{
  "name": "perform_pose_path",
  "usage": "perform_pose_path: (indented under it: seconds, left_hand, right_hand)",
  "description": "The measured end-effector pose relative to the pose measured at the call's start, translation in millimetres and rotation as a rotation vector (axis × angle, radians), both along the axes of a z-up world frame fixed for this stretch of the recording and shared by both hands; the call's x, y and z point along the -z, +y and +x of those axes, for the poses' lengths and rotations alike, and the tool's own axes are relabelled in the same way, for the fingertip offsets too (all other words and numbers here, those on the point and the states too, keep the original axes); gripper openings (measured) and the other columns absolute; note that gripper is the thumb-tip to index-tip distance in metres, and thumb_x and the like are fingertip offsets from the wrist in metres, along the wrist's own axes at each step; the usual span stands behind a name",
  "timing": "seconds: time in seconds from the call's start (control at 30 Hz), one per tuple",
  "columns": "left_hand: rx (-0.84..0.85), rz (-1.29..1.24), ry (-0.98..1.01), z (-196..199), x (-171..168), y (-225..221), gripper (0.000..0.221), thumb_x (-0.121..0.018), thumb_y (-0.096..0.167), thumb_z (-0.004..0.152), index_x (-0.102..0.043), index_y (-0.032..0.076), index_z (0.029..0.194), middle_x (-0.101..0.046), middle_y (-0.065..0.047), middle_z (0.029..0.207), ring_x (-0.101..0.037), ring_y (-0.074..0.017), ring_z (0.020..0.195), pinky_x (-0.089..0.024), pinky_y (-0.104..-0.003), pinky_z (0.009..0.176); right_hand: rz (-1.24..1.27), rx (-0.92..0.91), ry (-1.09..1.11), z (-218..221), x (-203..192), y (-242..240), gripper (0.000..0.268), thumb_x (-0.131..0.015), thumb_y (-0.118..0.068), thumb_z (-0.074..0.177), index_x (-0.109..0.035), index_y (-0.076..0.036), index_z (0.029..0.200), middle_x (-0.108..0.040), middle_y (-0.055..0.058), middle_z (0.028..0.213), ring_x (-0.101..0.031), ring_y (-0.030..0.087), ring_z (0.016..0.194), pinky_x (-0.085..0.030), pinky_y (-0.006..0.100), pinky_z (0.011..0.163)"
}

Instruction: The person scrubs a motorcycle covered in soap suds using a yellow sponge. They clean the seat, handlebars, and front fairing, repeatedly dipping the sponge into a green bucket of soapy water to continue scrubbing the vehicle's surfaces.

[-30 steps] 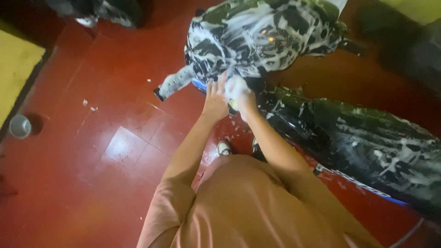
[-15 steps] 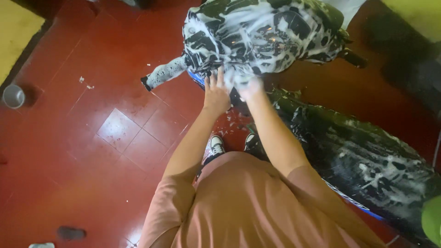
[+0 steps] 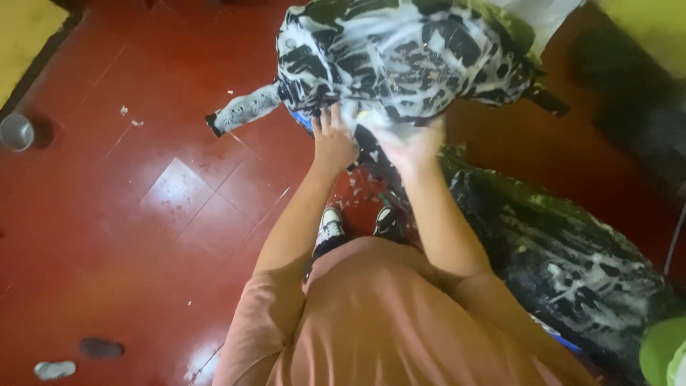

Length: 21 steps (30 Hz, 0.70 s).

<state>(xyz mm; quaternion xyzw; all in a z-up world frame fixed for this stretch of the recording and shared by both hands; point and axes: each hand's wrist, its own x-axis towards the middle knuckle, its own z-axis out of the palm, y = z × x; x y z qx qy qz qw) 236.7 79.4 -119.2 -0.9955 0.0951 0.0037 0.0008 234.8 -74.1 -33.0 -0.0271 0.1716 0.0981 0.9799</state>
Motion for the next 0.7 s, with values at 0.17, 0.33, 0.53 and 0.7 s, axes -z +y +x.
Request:
perform_pose_path:
  seconds: [0.17, 0.33, 0.53, 0.7]
  left_hand:
    - [-0.036, -0.058, 0.043, -2, -14, -4, 0.058, -0.075, 0.030, 0.071, -0.071, 0.018, 0.127, -0.037, -0.018, 0.154, -0.035, -0.0484, 0.142, -0.031, -0.065, 0.112]
    - [-0.051, -0.117, 0.137, -1, -12, -2, 0.067, -0.075, 0.033, 0.076, -0.059, 0.021, 0.140, -0.032, -0.018, 0.157, -0.028, -0.0482, 0.147, -0.025, -0.065, 0.117]
    - [-0.051, -0.154, 0.190, -1, -11, 8, 0.080, -0.076, 0.039, 0.076, -0.050, 0.014, 0.148, -0.029, -0.021, 0.162, -0.022, -0.0436, 0.152, -0.016, -0.060, 0.124]
    - [-0.009, -0.114, 0.262, 6, -18, 18, 0.093, -0.077, 0.039, 0.070, -0.045, 0.010, 0.151, -0.026, -0.024, 0.163, -0.024, -0.0421, 0.153, -0.008, -0.055, 0.127]
  right_hand:
    - [0.110, 0.034, -0.060, -10, -27, -19, 0.084, -0.056, -0.068, 0.075, -0.064, -0.008, 0.133, -0.057, 0.018, 0.147, -0.044, 0.047, 0.147, -0.021, 0.077, 0.128]
    - [0.020, 0.010, -0.168, -6, -69, -8, 0.083, -0.026, -0.070, 0.091, -0.037, -0.014, 0.151, -0.033, 0.016, 0.161, -0.028, 0.042, 0.153, -0.015, 0.065, 0.128]
    - [-0.013, 0.027, -0.414, -22, -31, -10, 0.074, -0.055, -0.067, 0.087, -0.062, -0.013, 0.137, -0.059, 0.006, 0.147, -0.045, 0.032, 0.147, -0.017, 0.058, 0.133]
    - [-0.018, -0.003, -0.397, 0, -22, 17, 0.068, -0.056, -0.062, 0.087, -0.065, -0.012, 0.132, -0.065, 0.007, 0.139, -0.052, 0.031, 0.141, -0.024, 0.054, 0.131]
